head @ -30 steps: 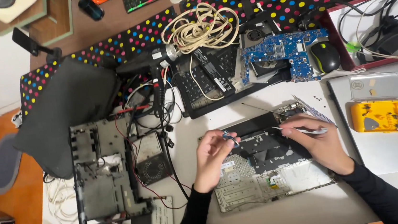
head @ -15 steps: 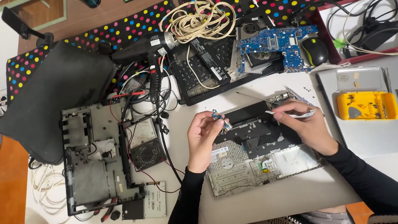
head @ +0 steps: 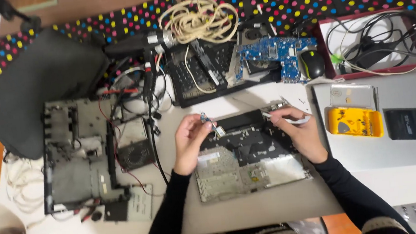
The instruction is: Disassemble components, heat the chassis with a dryer, detach internal components, and install a motherboard into a laptop housing.
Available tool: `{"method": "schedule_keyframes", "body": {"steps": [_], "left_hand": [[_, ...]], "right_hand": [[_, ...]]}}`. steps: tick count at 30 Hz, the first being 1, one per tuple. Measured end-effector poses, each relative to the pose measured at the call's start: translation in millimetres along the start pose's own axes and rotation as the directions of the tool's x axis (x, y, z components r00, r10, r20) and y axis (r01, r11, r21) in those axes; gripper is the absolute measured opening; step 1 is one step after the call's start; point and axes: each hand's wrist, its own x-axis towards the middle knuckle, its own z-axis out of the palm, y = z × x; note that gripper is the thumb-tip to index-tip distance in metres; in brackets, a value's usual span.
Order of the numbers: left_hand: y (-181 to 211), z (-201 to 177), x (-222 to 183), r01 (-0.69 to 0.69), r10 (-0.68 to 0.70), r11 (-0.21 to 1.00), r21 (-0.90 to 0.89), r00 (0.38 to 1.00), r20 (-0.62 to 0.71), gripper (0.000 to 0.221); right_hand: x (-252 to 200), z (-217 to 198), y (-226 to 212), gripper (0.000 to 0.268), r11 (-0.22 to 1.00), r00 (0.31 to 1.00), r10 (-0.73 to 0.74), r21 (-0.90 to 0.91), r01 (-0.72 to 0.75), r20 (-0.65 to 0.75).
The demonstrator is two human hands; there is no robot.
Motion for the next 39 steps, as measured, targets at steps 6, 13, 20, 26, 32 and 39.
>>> {"method": "schedule_keyframes", "body": {"steps": [6, 13, 20, 26, 32, 39], "left_hand": [[18.0, 1.0, -1.5, -0.032, 0.032, 0.997, 0.070, 0.999, 0.007, 0.023], [21.3, 3.9, -7.1, -0.023, 0.022, 0.997, 0.080, 1.000, 0.003, 0.024], [22.6, 10.5, -9.4, -0.044, 0.041, 0.991, 0.130, 0.999, 0.027, 0.025], [13.4, 5.4, -7.9, -0.058, 0.058, 0.997, 0.051, 0.998, 0.010, 0.023], [6.6, 3.4, -4.3, -0.026, 0.027, 0.999, -0.022, 0.999, 0.029, 0.023], [6.4, 5.8, -4.8, -0.044, 0.045, 0.999, -0.031, 0.999, 0.029, 0.031]], "right_hand": [[7.4, -1.4, 12.0, 0.015, 0.999, 0.999, -0.038, 0.009, 0.038, 0.032], [3.0, 3.3, 15.8, 0.016, 0.998, 0.996, -0.024, 0.056, 0.020, 0.083], [-3.9, 8.0, 2.1, 0.019, 0.996, 0.993, -0.085, 0.042, 0.081, 0.082], [-5.5, 12.3, -4.9, 0.024, 0.975, 0.977, -0.189, -0.098, 0.199, 0.100], [-1.8, 11.8, -4.8, 0.025, 0.970, 0.974, -0.206, -0.109, 0.215, 0.089], [4.7, 7.0, 4.6, 0.026, 0.993, 0.993, -0.108, 0.062, 0.105, 0.056]]}}
